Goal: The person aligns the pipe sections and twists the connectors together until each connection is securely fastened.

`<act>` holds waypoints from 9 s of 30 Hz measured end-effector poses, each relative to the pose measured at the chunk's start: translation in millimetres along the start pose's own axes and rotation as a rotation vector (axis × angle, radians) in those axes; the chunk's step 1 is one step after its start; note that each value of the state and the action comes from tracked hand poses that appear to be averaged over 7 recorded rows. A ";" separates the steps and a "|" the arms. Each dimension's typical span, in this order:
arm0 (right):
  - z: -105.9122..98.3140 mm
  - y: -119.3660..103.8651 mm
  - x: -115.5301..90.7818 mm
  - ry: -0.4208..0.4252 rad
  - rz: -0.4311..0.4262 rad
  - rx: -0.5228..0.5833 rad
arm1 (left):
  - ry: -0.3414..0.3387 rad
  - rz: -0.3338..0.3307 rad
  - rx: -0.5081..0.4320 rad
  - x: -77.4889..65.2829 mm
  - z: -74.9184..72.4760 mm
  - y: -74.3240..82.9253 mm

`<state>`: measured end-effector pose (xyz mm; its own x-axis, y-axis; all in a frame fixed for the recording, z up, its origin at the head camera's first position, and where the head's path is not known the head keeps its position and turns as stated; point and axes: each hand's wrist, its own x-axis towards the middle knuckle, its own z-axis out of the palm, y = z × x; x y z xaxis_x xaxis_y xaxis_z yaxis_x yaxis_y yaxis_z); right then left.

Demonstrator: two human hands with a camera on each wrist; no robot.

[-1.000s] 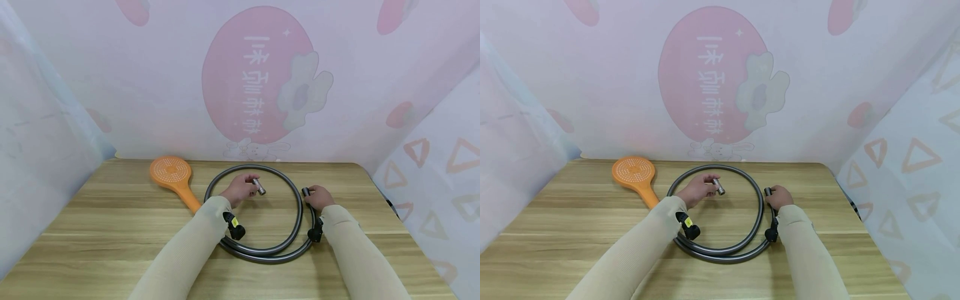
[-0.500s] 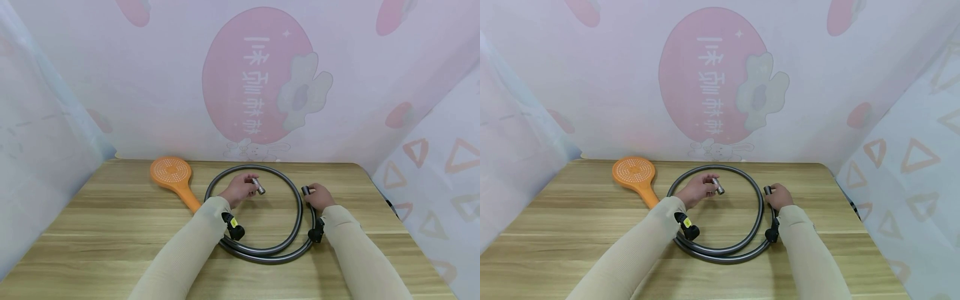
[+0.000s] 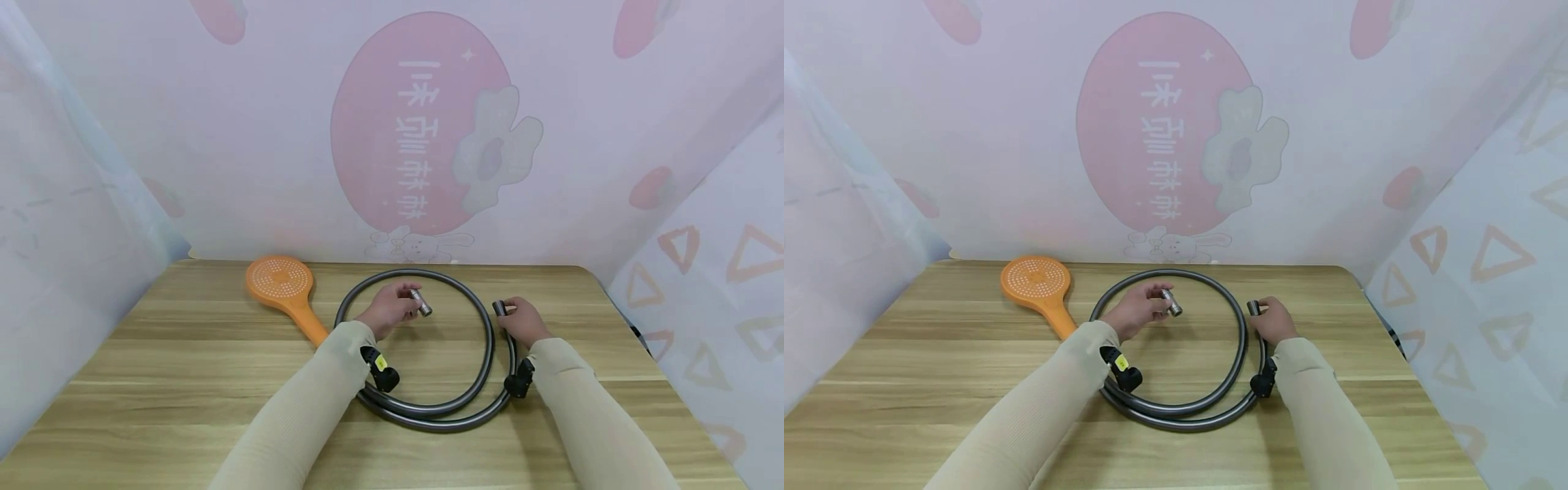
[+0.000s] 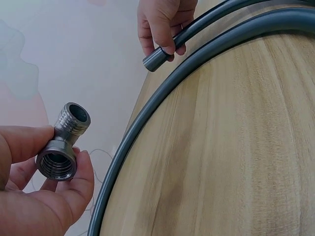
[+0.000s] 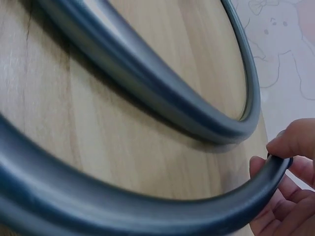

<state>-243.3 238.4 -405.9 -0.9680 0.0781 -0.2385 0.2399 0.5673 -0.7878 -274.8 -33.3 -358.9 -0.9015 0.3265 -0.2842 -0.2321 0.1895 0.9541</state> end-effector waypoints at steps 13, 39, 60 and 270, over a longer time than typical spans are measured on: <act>0.4 -13.2 -8.2 0.027 -0.066 0.016 | 0.069 0.034 -0.047 -2.8 -2.3 -0.7; -2.3 -31.6 -18.1 0.038 -0.110 0.055 | 0.084 0.061 -0.099 -14.3 -4.5 11.4; -2.3 -52.2 -34.2 0.065 -0.254 0.006 | 0.091 0.103 -0.159 -19.7 -3.0 23.7; 26.4 -100.6 -73.1 0.022 -0.542 -0.113 | 0.210 0.360 -0.171 -41.6 33.9 34.9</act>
<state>-194.7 154.0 -324.2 -0.9523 -0.2334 0.1967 -0.3013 0.6154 -0.7283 -233.1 -8.9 -317.0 -0.9865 0.1448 0.0770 0.0685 -0.0630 0.9957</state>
